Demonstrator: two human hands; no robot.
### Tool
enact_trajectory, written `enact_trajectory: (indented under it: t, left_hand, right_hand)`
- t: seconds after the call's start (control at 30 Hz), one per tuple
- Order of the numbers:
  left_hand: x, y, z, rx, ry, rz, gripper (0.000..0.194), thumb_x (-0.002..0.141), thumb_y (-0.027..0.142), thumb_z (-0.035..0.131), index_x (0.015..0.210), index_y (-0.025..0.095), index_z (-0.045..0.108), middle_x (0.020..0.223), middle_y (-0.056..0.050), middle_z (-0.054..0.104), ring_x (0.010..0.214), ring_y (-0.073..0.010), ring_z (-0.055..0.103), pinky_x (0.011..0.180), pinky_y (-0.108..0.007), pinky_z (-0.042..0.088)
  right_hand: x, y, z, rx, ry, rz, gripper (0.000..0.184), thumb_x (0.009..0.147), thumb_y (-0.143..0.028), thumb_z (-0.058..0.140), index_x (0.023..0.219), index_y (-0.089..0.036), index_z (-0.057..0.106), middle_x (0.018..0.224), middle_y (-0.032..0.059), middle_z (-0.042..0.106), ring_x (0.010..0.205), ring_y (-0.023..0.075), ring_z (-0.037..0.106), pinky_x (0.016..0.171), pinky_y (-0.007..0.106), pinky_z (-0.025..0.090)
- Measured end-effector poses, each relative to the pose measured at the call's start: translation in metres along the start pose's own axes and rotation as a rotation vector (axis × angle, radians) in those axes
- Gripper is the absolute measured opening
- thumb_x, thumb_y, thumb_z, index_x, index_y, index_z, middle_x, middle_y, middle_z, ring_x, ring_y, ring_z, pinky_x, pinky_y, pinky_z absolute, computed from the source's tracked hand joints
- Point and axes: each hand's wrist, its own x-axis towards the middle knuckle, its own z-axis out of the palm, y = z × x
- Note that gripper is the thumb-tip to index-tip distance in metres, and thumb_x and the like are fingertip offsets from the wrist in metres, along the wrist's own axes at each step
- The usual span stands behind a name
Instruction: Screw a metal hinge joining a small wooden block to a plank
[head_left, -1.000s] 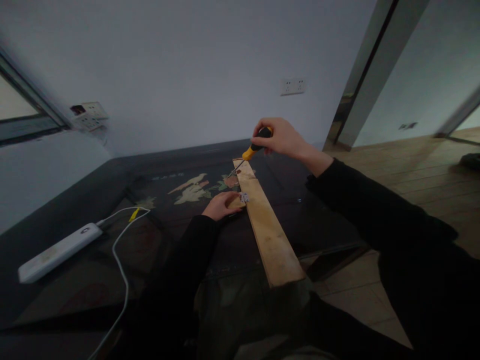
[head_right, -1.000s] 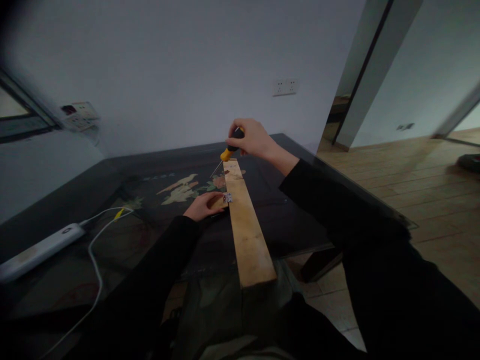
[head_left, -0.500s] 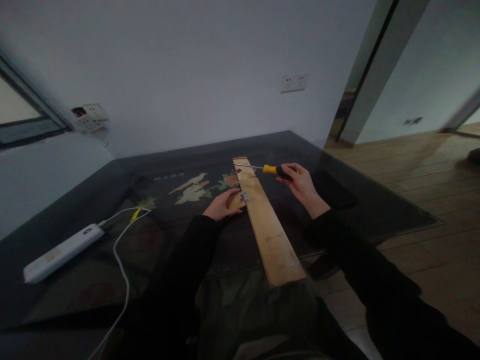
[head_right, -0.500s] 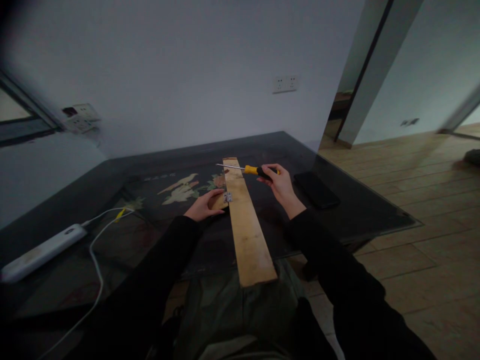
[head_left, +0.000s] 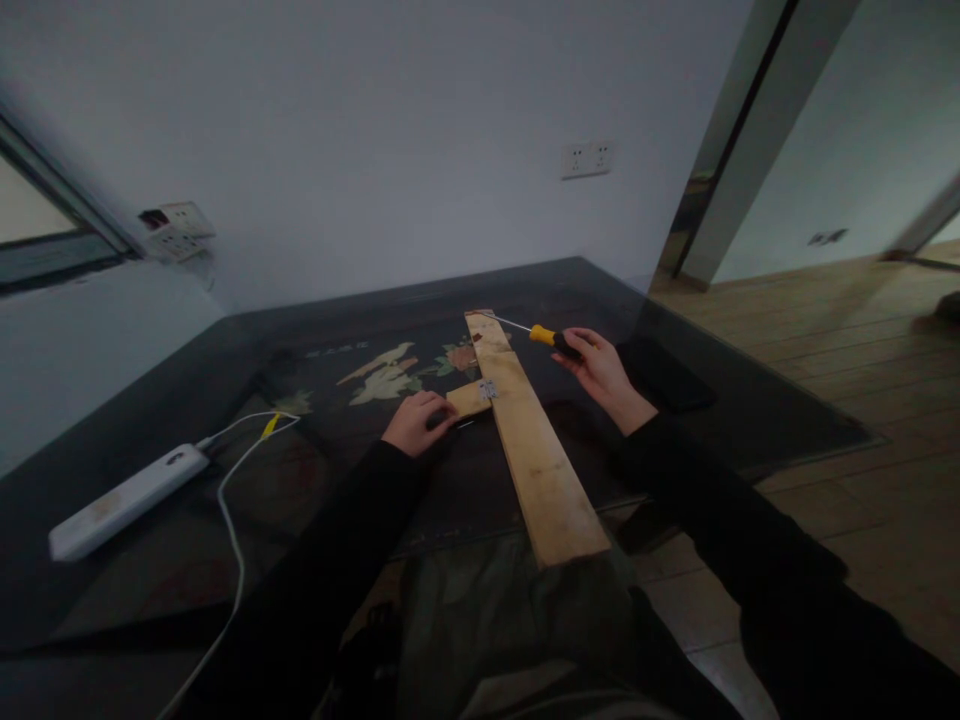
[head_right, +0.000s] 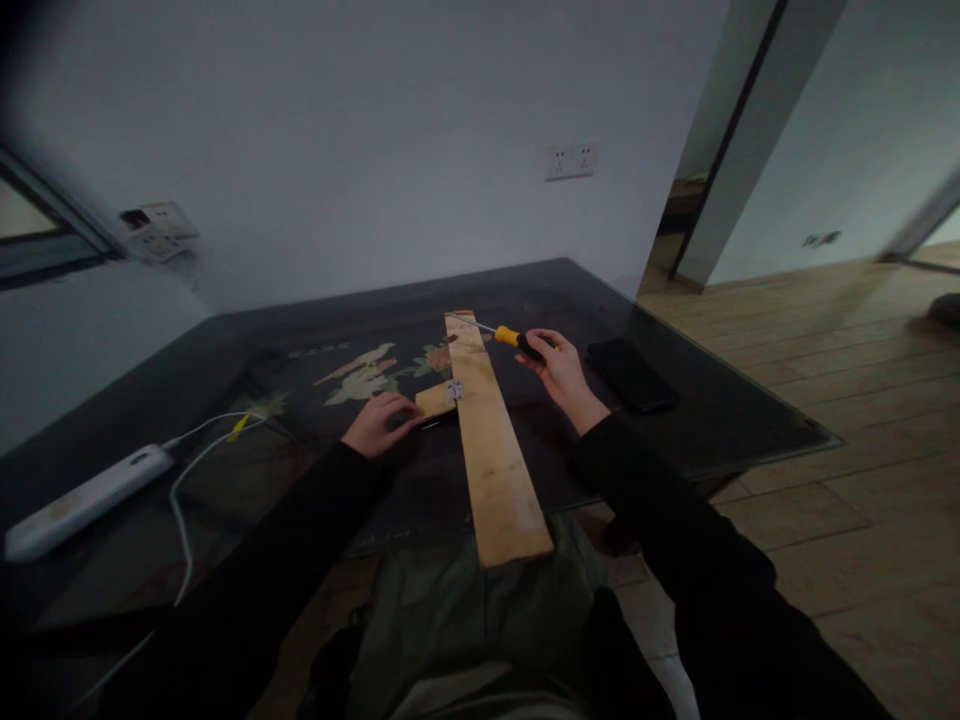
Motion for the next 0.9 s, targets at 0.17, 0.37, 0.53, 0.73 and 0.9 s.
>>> enact_trajectory:
  t: [0.17, 0.37, 0.53, 0.73, 0.9]
  left_hand:
    - [0.0, -0.001, -0.003, -0.032, -0.105, 0.0, 0.021, 0.082, 0.037, 0.073, 0.096, 0.021, 0.069, 0.093, -0.007, 0.071, 0.091, -0.025, 0.065, 0.082, -0.038, 0.05]
    - [0.002, 0.003, -0.003, -0.006, -0.136, 0.01, 0.02, 0.082, 0.036, 0.073, 0.094, 0.021, 0.069, 0.094, -0.008, 0.069, 0.093, -0.0258, 0.063, 0.083, -0.038, 0.049]
    - [0.002, 0.006, -0.001, -0.005, -0.143, 0.027, 0.013, 0.084, 0.032, 0.071, 0.093, 0.022, 0.071, 0.094, -0.008, 0.069, 0.093, -0.0253, 0.063, 0.082, -0.037, 0.049]
    - [0.003, 0.01, -0.001, -0.017, -0.15, 0.055, 0.006, 0.086, 0.027, 0.069, 0.082, 0.022, 0.069, 0.088, -0.007, 0.067, 0.089, -0.0238, 0.062, 0.081, -0.036, 0.049]
    - [0.003, 0.01, 0.0, -0.049, -0.142, 0.057, 0.01, 0.088, 0.029, 0.065, 0.081, 0.022, 0.066, 0.089, -0.007, 0.067, 0.09, -0.0238, 0.062, 0.084, -0.036, 0.051]
  right_hand:
    - [-0.001, 0.003, -0.002, -0.048, 0.002, -0.014, 0.034, 0.053, -0.036, 0.092, 0.075, -0.021, 0.07, 0.095, 0.0009, 0.065, 0.089, 0.0147, 0.064, 0.069, 0.027, 0.064]
    - [-0.001, 0.005, -0.003, -0.083, 0.013, -0.02, 0.038, 0.052, -0.04, 0.092, 0.076, -0.021, 0.07, 0.095, 0.0012, 0.065, 0.09, 0.0155, 0.065, 0.07, 0.027, 0.064]
    - [-0.003, 0.007, -0.001, -0.108, 0.003, -0.014, 0.037, 0.054, -0.04, 0.091, 0.077, -0.021, 0.069, 0.096, 0.0021, 0.067, 0.091, 0.0162, 0.066, 0.071, 0.029, 0.065]
    - [-0.003, 0.007, 0.0, -0.077, 0.018, 0.0, 0.038, 0.051, -0.037, 0.092, 0.076, -0.019, 0.071, 0.094, 0.0025, 0.066, 0.086, 0.0152, 0.066, 0.065, 0.026, 0.064]
    - [-0.003, 0.006, -0.001, -0.092, 0.012, 0.002, 0.037, 0.051, -0.039, 0.092, 0.075, -0.021, 0.071, 0.094, 0.002, 0.067, 0.088, 0.0158, 0.065, 0.065, 0.027, 0.064]
